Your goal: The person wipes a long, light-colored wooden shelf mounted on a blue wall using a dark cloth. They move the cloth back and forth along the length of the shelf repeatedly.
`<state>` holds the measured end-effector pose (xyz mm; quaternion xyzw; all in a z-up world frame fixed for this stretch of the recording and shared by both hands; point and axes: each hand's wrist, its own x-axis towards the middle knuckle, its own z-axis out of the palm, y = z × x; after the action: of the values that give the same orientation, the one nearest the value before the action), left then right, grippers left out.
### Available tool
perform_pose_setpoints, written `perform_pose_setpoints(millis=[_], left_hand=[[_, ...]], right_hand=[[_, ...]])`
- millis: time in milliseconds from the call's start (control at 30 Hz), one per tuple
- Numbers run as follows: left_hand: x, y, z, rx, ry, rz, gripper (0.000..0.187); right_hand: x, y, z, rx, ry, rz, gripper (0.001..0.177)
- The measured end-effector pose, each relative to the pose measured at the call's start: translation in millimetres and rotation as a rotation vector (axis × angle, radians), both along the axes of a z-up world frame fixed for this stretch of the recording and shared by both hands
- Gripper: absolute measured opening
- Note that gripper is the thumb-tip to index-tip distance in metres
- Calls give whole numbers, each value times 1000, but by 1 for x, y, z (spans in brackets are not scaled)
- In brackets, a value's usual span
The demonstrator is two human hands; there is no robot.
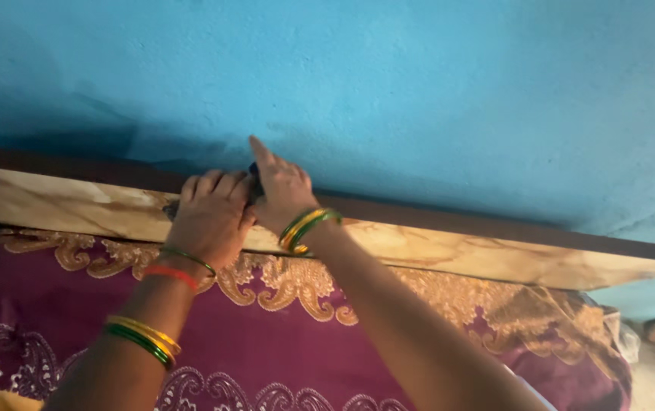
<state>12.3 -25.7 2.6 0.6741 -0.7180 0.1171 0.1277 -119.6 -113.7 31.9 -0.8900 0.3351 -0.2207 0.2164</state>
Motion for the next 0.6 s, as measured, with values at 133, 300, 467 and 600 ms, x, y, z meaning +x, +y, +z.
perform_pose_setpoints(millis=[133,300,467,600], left_hand=[[57,-6,4,33,-167,35,27],[179,11,-9,0,-225,178,25],[325,33,-30,-163,-416,390,36],[404,33,-41,-77,-366,651,36]], right_hand=[[48,21,-24,-212,-251,-34,75],[129,53,-27,-123,-33,57,64],[195,79,-19,-418,284,93,81],[211,84,-23,-460,459,132,94]])
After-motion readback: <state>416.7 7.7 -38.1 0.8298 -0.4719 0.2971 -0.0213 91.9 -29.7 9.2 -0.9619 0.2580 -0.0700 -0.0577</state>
